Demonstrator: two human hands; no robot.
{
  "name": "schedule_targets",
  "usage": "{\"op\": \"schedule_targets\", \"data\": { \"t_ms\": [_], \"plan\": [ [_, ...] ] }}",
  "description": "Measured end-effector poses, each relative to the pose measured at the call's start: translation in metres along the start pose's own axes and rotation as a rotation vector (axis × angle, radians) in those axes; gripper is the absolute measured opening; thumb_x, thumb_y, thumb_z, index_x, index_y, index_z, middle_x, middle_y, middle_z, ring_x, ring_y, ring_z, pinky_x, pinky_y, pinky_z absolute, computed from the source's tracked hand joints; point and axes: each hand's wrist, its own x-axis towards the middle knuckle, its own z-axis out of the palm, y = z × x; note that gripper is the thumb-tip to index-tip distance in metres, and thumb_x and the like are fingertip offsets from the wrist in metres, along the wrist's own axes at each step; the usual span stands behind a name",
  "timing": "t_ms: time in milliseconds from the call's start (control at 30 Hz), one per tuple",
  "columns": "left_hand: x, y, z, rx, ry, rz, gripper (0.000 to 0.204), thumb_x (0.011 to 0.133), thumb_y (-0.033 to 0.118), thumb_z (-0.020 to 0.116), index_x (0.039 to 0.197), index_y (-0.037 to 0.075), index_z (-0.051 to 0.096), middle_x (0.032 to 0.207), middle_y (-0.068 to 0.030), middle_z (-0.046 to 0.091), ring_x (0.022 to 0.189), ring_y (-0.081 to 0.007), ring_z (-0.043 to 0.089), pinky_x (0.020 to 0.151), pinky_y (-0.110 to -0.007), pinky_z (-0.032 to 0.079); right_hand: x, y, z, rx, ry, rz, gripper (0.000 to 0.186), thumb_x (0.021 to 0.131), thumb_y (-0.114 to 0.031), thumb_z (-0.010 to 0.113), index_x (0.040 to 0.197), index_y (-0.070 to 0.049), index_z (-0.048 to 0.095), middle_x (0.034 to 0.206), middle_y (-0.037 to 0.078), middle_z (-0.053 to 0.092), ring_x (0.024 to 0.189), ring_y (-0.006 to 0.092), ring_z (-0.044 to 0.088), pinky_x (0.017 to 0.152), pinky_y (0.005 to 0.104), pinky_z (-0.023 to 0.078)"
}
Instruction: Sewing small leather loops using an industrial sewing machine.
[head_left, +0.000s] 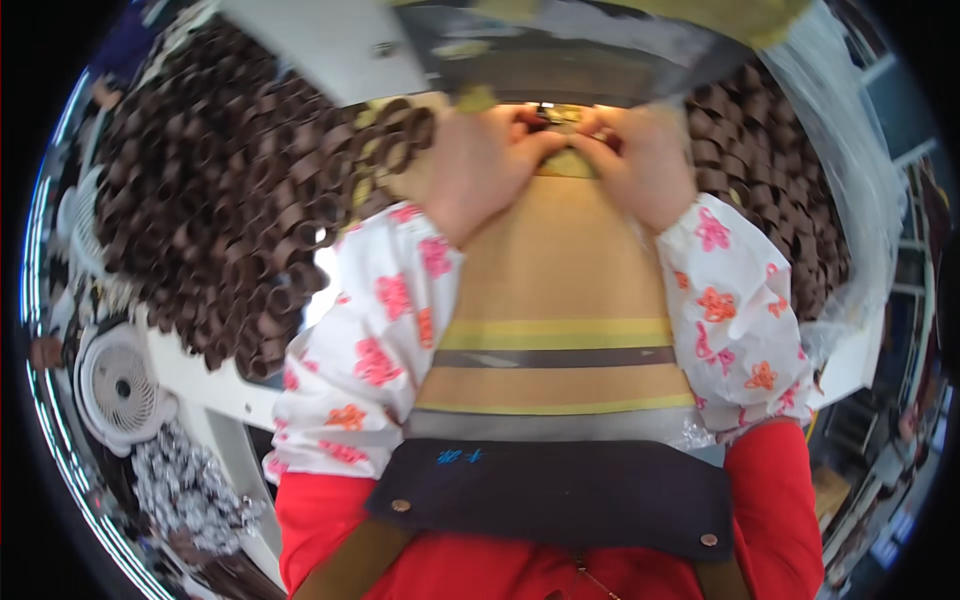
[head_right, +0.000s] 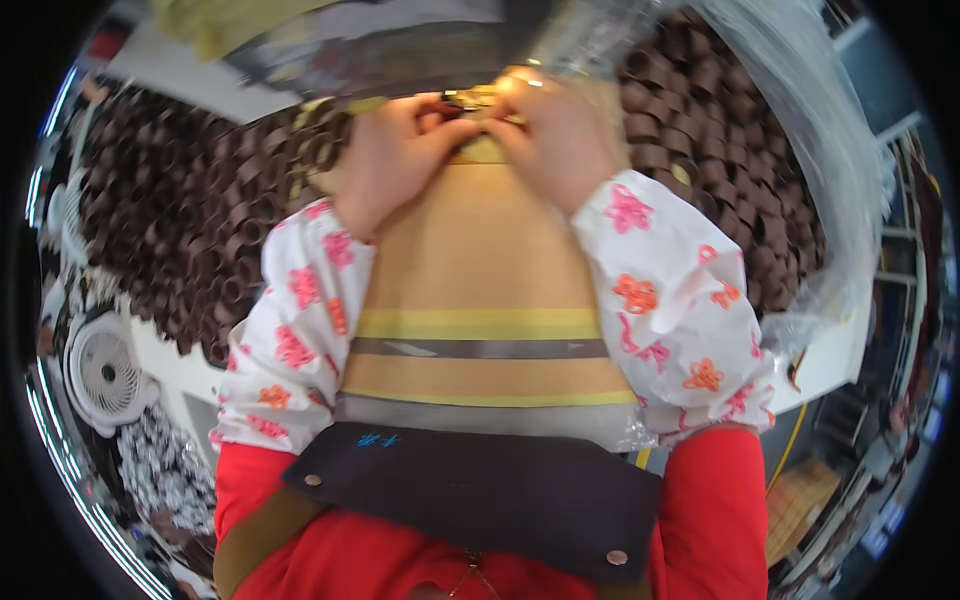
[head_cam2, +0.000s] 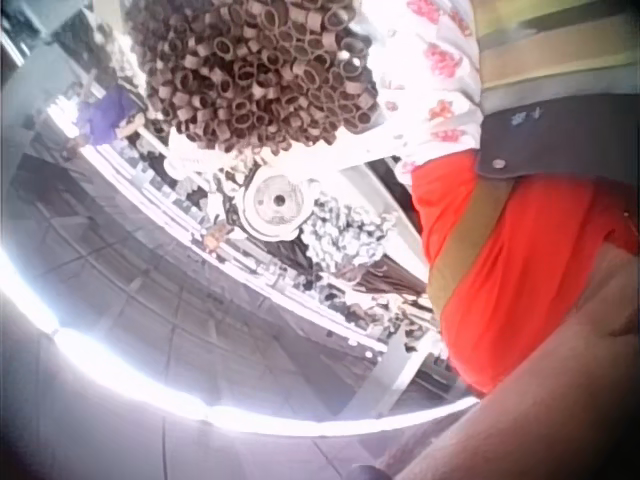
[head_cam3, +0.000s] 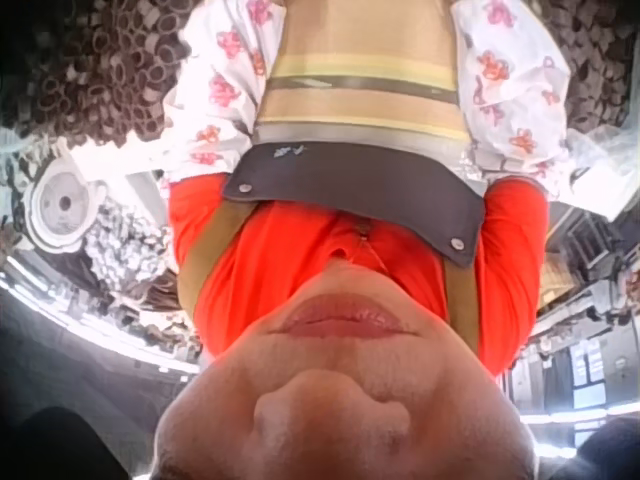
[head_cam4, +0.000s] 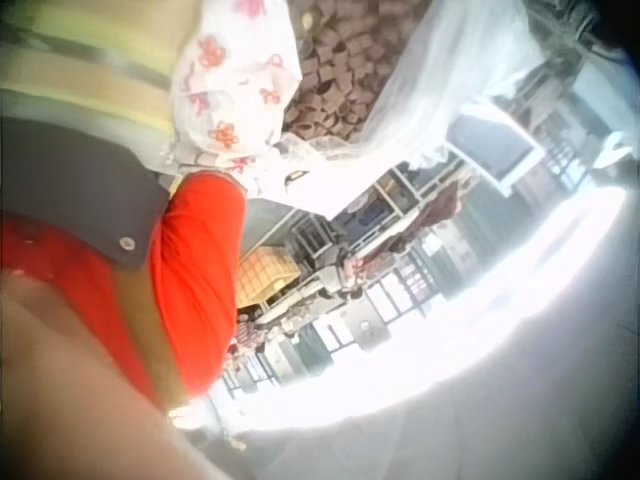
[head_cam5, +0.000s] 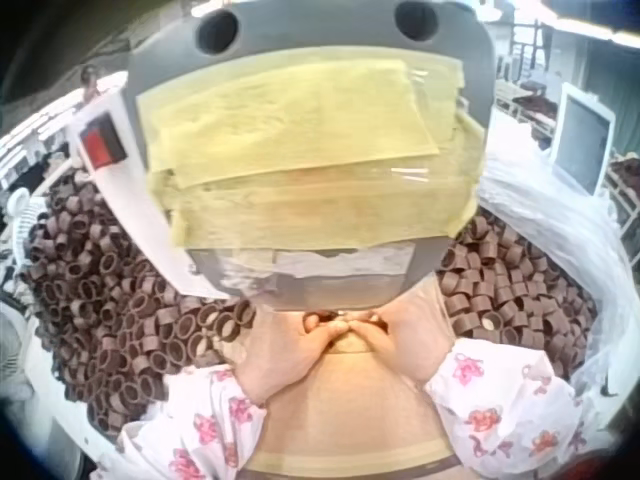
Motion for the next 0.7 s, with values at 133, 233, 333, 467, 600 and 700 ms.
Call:
{"op": "schedule_targets", "data": {
  "t_ms": [133,233,333,467,600,700],
  "plan": [
    [-0.001,-0.006,-0.004,-0.004,0.006,0.035,0.033,0.066,0.034,0.069,0.082,0.005,0.066,0.055,-0.0072,0.058,0.054,-0.0248,0.058,0.055,-0.034,0.044,0.004,-0.001,-0.005,0.053,-0.155,0.182,0.015,0.072,-0.013,0.066,0.073,-0.002,0.055,0.061,0.006,0.048,0.051,0.0143,0.048,0.046,0.0282,0.037],
    [-0.014,-0.006,-0.019,-0.094,-0.139,0.101,0.028,0.066,0.027,0.073,0.076,0.003,0.061,0.054,-0.0048,0.053,0.051,-0.0162,0.05,0.051,-0.029,0.04,-0.008,-0.005,-0.011,0.048,-0.352,0.226,0.017,0.072,-0.013,0.067,0.075,-0.001,0.055,0.057,0.005,0.046,0.049,0.0109,0.044,0.046,0.0262,0.035],
    [-0.03,0.002,-0.021,-0.134,-0.231,0.092,0.026,0.067,0.022,0.074,0.072,0.002,0.058,0.054,-0.004,0.051,0.048,-0.0114,0.046,0.048,-0.026,0.038,-0.026,-0.019,-0.018,0.178,-0.319,0.162,0.016,0.072,-0.009,0.067,0.079,0.0,0.056,0.06,0.005,0.048,0.051,0.0106,0.046,0.047,0.0252,0.037],
    [-0.032,0.001,-0.009,-0.15,-0.156,0.133,0.022,0.07,0.019,0.072,0.072,0.002,0.058,0.054,-0.0043,0.052,0.049,-0.012,0.048,0.048,-0.026,0.038,-0.024,-0.031,-0.009,0.284,-0.16,0.325,0.012,0.075,-0.004,0.064,0.083,0.0,0.057,0.064,0.003,0.052,0.056,0.0072,0.049,0.049,0.0232,0.038],
    [-0.03,-0.001,-0.006,-0.169,-0.117,0.189,0.019,0.074,0.018,0.069,0.074,0.001,0.059,0.059,-0.0058,0.056,0.05,-0.0147,0.052,0.048,-0.027,0.039,-0.017,-0.028,0.001,0.642,-0.098,0.469,0.009,0.078,-0.002,0.061,0.085,0.0,0.057,0.066,0.001,0.054,0.059,0.0044,0.049,0.053,0.0222,0.04],
    [-0.031,0.006,-0.011,-0.202,-0.026,0.205,0.017,0.079,0.017,0.063,0.076,0.0,0.06,0.066,-0.0081,0.059,0.055,-0.0181,0.055,0.052,-0.028,0.041,-0.018,-0.026,-0.003,0.495,-0.225,0.429,0.011,0.078,-0.002,0.06,0.088,-0.002,0.056,0.067,0.002,0.056,0.059,0.0075,0.052,0.055,0.0235,0.042]
  ]
}}
